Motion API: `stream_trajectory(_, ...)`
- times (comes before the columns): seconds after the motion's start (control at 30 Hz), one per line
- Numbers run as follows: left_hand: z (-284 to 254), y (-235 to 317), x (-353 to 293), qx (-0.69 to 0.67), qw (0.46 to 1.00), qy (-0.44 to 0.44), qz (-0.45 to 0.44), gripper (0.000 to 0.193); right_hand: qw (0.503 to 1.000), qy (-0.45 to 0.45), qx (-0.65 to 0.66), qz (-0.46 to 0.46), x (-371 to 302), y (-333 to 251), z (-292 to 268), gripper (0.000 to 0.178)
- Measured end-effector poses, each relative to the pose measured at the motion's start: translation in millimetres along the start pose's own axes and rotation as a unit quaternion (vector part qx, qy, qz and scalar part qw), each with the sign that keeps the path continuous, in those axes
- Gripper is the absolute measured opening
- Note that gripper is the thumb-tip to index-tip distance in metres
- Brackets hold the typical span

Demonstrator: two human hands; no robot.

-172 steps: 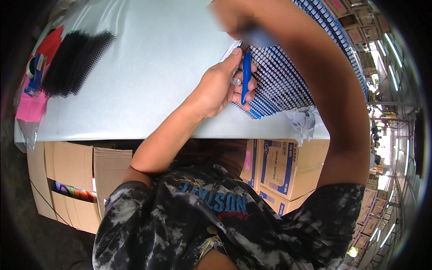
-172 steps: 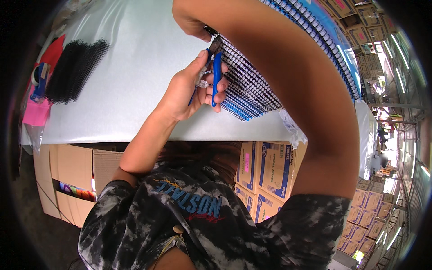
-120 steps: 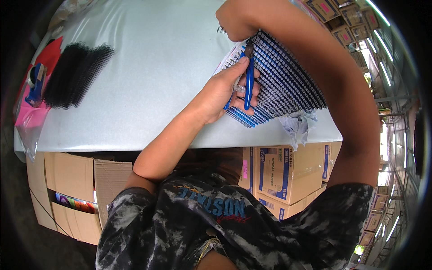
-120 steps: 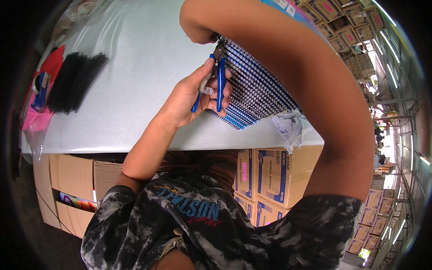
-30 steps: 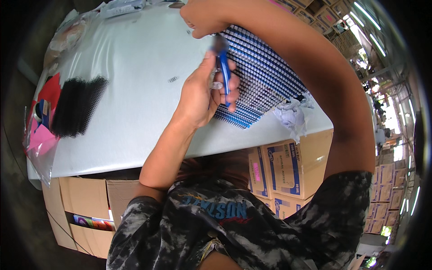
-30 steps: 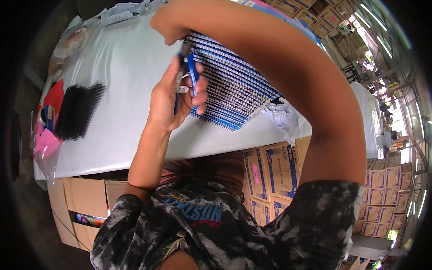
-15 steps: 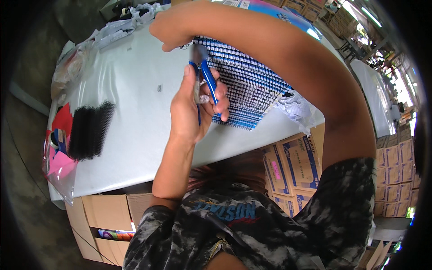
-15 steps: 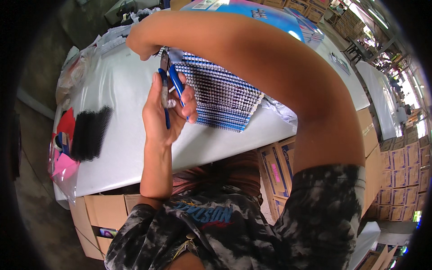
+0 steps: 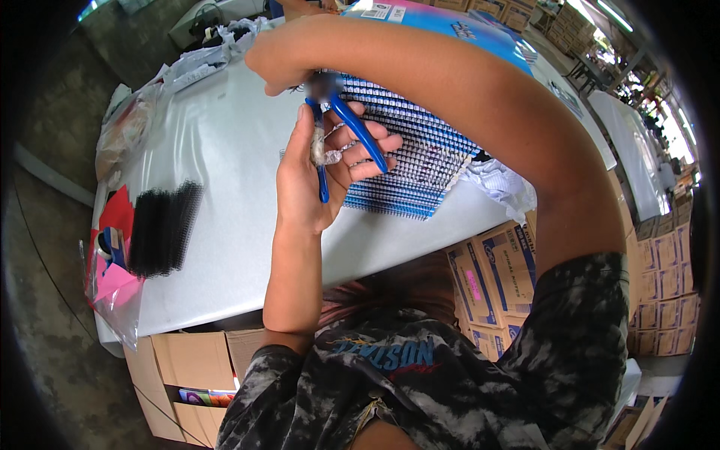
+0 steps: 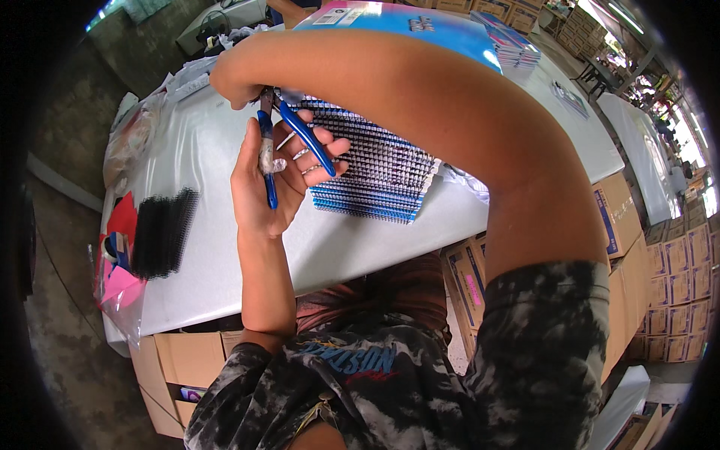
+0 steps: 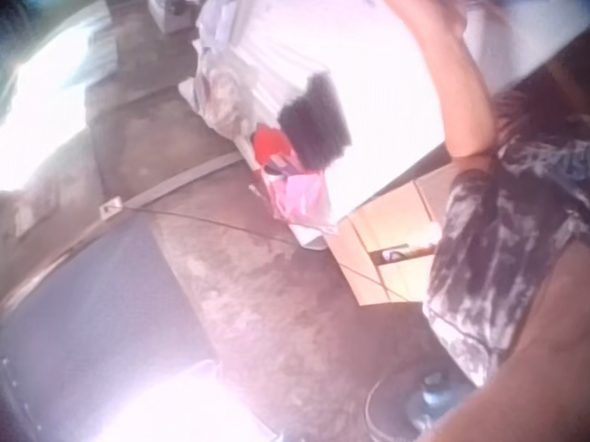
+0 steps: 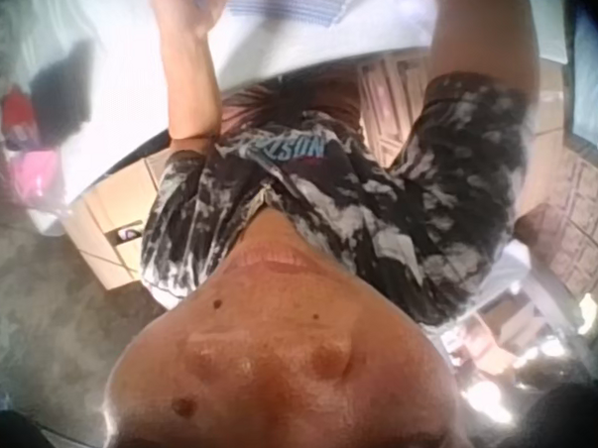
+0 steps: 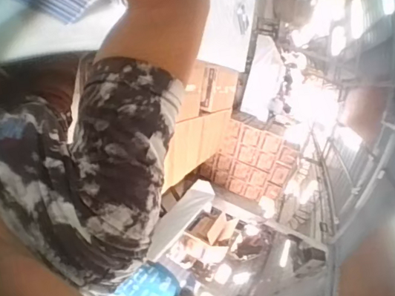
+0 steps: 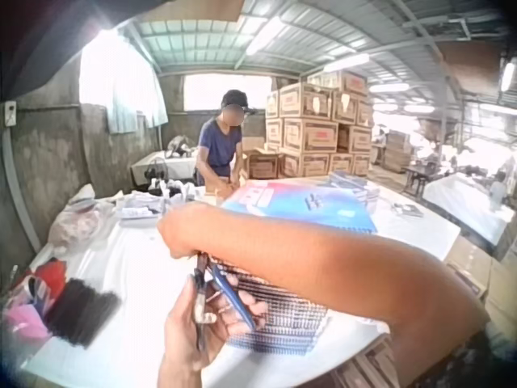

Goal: The person inserts spiral wire bindings into spiral notebooks, then stacks the finished notebooks. The person uses pliers to crimp the wire ends on a stack of notebooks.

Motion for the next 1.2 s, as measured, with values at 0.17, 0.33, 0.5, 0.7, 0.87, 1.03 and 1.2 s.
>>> stream_trajectory(0.17, -7.4, 4.1, 1.1, 0.026, 0.999, -0.017, 0.010, 0.052, 1.000, 0.006, -0.004, -0.018, 4.6, 0.2, 0.0, 0.031)
stream_trajectory(0.33, -2.6, 0.7, -3.2, 0.010, 1.000, 0.008, -0.023, 0.056, 1.000, 0.027, 0.013, -0.004, 7.6, 2.5, 3.3, 0.033)
stream_trajectory(0.5, -0.4, 0.4, 0.5, -0.001, 0.999, 0.011, -0.032, 0.054, 1.000, 0.022, 0.009, -0.017, 3.5, 2.5, 0.2, 0.032)
stream_trajectory(0.7, -2.5, -0.1, -0.4, -0.142, 0.977, -0.145, -0.064, 0.053, 0.998, 0.062, 0.012, -0.027, 6.2, 2.0, -4.4, 0.032)
stream_trajectory(0.87, 7.5, -1.5, 0.8, 0.015, 0.999, -0.015, -0.025, 0.058, 0.997, 0.062, 0.037, -0.008, 5.1, 9.5, -3.3, 0.034)
stream_trajectory(1.03, 4.6, -1.3, 10.6, -0.114, 0.978, -0.159, -0.075, 0.057, 0.994, 0.100, 0.028, -0.020, 6.6, 7.0, -8.5, 0.034)
stream_trajectory(1.2, 6.7, -4.5, -0.5, -0.098, 0.984, -0.142, -0.040, 0.056, 0.987, 0.065, 0.133, 0.065, 6.8, 24.0, -12.0, 0.035)
Point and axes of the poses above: each hand's wrist, its own x-axis towards the middle knuckle, its own z-axis out of the palm, y = z × x, the point moved 8 cm from there along x, towards the middle knuckle, and after that the axes turned 13 degrees about -x, right-handed, at the moved point
